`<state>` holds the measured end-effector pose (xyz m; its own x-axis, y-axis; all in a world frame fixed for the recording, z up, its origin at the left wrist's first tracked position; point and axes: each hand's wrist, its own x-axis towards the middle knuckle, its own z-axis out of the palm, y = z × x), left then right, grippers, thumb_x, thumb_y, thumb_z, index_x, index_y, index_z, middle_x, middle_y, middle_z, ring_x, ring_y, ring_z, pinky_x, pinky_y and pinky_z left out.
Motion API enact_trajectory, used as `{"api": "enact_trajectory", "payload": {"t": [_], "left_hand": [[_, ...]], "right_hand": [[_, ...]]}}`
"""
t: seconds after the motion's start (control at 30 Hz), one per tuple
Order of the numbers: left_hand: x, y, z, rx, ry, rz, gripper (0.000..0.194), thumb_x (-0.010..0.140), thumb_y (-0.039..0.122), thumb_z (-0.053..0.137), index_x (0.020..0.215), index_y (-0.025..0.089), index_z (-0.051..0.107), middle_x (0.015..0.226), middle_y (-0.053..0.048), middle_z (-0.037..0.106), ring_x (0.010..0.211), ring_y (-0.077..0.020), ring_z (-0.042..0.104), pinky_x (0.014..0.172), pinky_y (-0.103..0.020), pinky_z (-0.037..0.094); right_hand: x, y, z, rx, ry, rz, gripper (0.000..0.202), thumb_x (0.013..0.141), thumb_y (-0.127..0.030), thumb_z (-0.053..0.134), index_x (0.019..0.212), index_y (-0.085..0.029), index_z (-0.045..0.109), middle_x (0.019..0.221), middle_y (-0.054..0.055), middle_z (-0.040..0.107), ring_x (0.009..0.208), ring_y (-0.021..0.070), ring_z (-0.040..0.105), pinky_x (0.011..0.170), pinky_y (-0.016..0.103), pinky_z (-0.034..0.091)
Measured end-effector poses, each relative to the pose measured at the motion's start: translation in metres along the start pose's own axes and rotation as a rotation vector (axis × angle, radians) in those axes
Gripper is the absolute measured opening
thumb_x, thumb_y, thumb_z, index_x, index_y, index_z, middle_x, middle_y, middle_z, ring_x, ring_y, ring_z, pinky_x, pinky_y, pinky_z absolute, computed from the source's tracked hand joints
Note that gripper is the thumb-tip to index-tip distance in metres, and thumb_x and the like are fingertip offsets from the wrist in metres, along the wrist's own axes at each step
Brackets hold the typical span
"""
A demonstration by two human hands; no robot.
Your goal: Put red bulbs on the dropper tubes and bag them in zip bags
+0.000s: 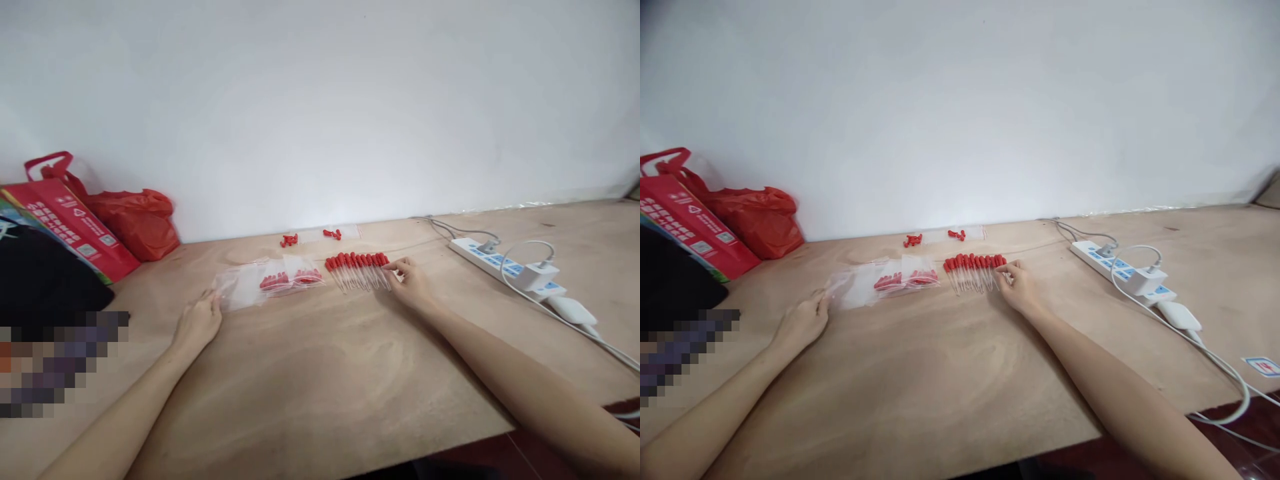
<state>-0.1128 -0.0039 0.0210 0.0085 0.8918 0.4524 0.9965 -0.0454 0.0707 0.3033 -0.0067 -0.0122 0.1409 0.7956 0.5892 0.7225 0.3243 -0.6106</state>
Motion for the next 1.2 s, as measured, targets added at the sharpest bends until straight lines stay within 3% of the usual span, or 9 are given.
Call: {"api": "enact_trajectory", "payload": {"t": [0.1,0.23,0.3,0.4,0.57,0.77,0.93,1.07,1.2], "left_hand": [[-0.015,0.026,-0.010,-0.146,0.063,0.261,0.047,0.084,0.031,0.024,0.113,0.008,0.053,0.120,-0.012,0.053,0.117,-0.0235,0.042,0.099,-0.040,0.034],[-0.044,0.086,-0.014,-0.288,-0.146,0.696,0.043,0.088,0.031,0.024,0.121,0.014,0.047,0.128,-0.008,0.045,0.123,-0.0192,0.035,0.104,-0.040,0.027],[-0.055,0.111,-0.012,-0.332,-0.282,0.797,0.043,0.090,0.030,0.023,0.120,0.014,0.048,0.128,-0.009,0.044,0.123,-0.0195,0.035,0.104,-0.041,0.027],[-0.061,0.130,-0.010,-0.381,-0.419,0.798,0.042,0.088,0.037,0.034,0.125,0.020,0.043,0.131,-0.007,0.041,0.124,-0.0220,0.033,0.104,-0.046,0.024],[-0.057,0.119,-0.013,-0.473,-0.337,0.709,0.040,0.084,0.038,0.042,0.119,0.020,0.049,0.122,-0.008,0.051,0.115,-0.0236,0.043,0.099,-0.044,0.031],[-0.056,0.105,-0.015,-0.511,-0.500,0.665,0.045,0.082,0.042,0.046,0.123,0.024,0.046,0.132,-0.007,0.041,0.121,-0.0248,0.037,0.100,-0.044,0.032],[-0.057,0.107,-0.013,-0.534,-0.527,0.653,0.044,0.084,0.039,0.044,0.125,0.025,0.042,0.135,-0.006,0.037,0.124,-0.0235,0.032,0.102,-0.045,0.028],[-0.056,0.107,-0.015,-0.513,-0.529,0.663,0.040,0.086,0.033,0.040,0.125,0.026,0.042,0.135,-0.004,0.037,0.125,-0.0215,0.032,0.102,-0.044,0.027],[-0.056,0.107,-0.016,-0.506,-0.538,0.660,0.041,0.085,0.030,0.041,0.126,0.024,0.041,0.135,-0.005,0.035,0.125,-0.0219,0.030,0.102,-0.045,0.027]], "right_hand": [[0.008,0.013,-0.002,-0.125,0.077,0.120,0.021,0.072,-0.031,0.049,0.081,-0.017,0.062,0.074,0.005,0.057,0.069,0.0160,0.052,0.064,0.028,0.040],[0.024,0.023,0.001,-0.224,0.046,0.311,0.031,0.068,-0.038,0.053,0.088,-0.014,0.060,0.074,0.006,0.059,0.068,0.0175,0.054,0.060,0.027,0.038],[0.034,0.024,0.005,-0.241,0.008,0.354,0.035,0.068,-0.041,0.053,0.088,-0.014,0.061,0.073,0.006,0.061,0.067,0.0174,0.054,0.059,0.026,0.037],[0.048,0.022,0.012,-0.263,-0.020,0.389,0.033,0.067,-0.044,0.053,0.079,-0.015,0.063,0.073,0.008,0.063,0.068,0.0177,0.056,0.058,0.026,0.037],[0.058,0.020,0.021,-0.248,-0.081,0.521,0.027,0.062,-0.041,0.058,0.070,-0.016,0.064,0.071,0.010,0.065,0.069,0.0191,0.058,0.056,0.025,0.038],[0.062,0.017,0.021,-0.199,-0.104,0.587,0.017,0.061,-0.031,0.058,0.059,-0.016,0.064,0.059,0.009,0.061,0.065,0.0213,0.059,0.055,0.027,0.037],[0.065,0.011,0.013,-0.098,-0.079,0.575,0.025,0.067,-0.038,0.053,0.056,-0.016,0.059,0.055,0.006,0.058,0.062,0.0196,0.057,0.054,0.026,0.037],[0.049,0.002,0.006,0.285,-0.024,0.494,0.033,0.072,-0.049,0.046,0.064,-0.018,0.050,0.064,0.004,0.060,0.053,0.0115,0.051,0.050,0.023,0.038],[0.013,-0.008,0.009,0.717,0.047,0.418,0.043,0.062,-0.057,0.057,0.082,-0.021,0.042,0.062,-0.002,0.055,0.046,0.0086,0.046,0.045,0.022,0.038]]}}
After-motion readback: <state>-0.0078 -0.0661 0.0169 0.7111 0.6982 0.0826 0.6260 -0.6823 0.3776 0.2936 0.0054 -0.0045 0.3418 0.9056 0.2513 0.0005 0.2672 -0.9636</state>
